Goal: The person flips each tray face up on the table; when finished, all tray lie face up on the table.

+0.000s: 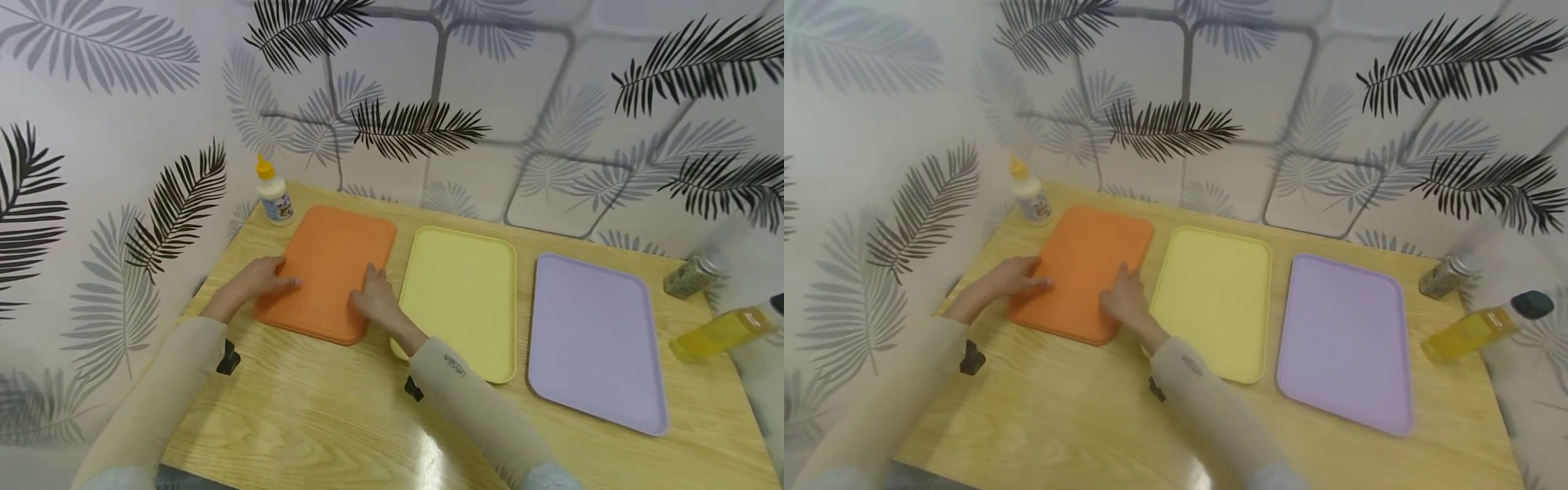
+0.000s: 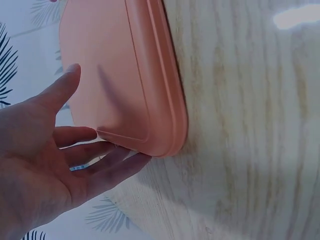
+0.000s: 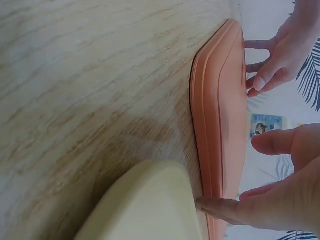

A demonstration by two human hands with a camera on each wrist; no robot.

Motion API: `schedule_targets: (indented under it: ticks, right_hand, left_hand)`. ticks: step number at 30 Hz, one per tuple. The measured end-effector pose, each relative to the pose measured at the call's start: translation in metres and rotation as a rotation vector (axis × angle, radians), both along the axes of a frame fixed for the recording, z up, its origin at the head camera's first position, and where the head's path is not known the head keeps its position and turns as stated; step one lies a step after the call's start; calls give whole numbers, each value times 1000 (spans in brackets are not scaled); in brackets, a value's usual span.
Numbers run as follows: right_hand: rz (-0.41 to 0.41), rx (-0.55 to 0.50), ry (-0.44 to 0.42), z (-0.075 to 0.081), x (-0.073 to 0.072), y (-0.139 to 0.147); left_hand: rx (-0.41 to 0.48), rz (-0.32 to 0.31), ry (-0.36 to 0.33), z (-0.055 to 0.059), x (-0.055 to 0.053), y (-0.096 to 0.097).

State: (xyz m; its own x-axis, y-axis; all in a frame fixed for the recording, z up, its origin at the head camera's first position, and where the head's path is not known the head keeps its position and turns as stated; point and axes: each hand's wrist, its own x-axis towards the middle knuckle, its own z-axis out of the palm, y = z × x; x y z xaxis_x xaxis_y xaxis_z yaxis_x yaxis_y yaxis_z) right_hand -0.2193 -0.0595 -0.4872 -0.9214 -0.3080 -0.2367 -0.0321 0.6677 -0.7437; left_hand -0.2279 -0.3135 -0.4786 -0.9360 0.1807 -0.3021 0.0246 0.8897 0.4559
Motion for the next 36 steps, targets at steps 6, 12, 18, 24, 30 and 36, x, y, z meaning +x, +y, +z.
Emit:
schedule_targets:
  ticks: [6,12,18,24,30,36]
  right_hand:
    - [-23,-46,17,-6,-5,0]
    - [-61,-137,-10,-6,-6,-3]
    - [-188,-350,-110,-3,-5,-4]
    - [-351,-509,-178,-4,-5,-3]
    - [-414,-693,-198,-5,-4,1]
    - [-438,-710,-179,-6,-3,4]
  left_hand:
    - [-24,-8,-15,6,-8,3]
    - [-21,16,-10,7,-17,2]
    - [-38,52,4,6,-18,3]
    - [-34,87,-5,2,-14,7]
    - [-37,102,1,-2,-12,8]
    - [-52,110,14,-2,-12,8]
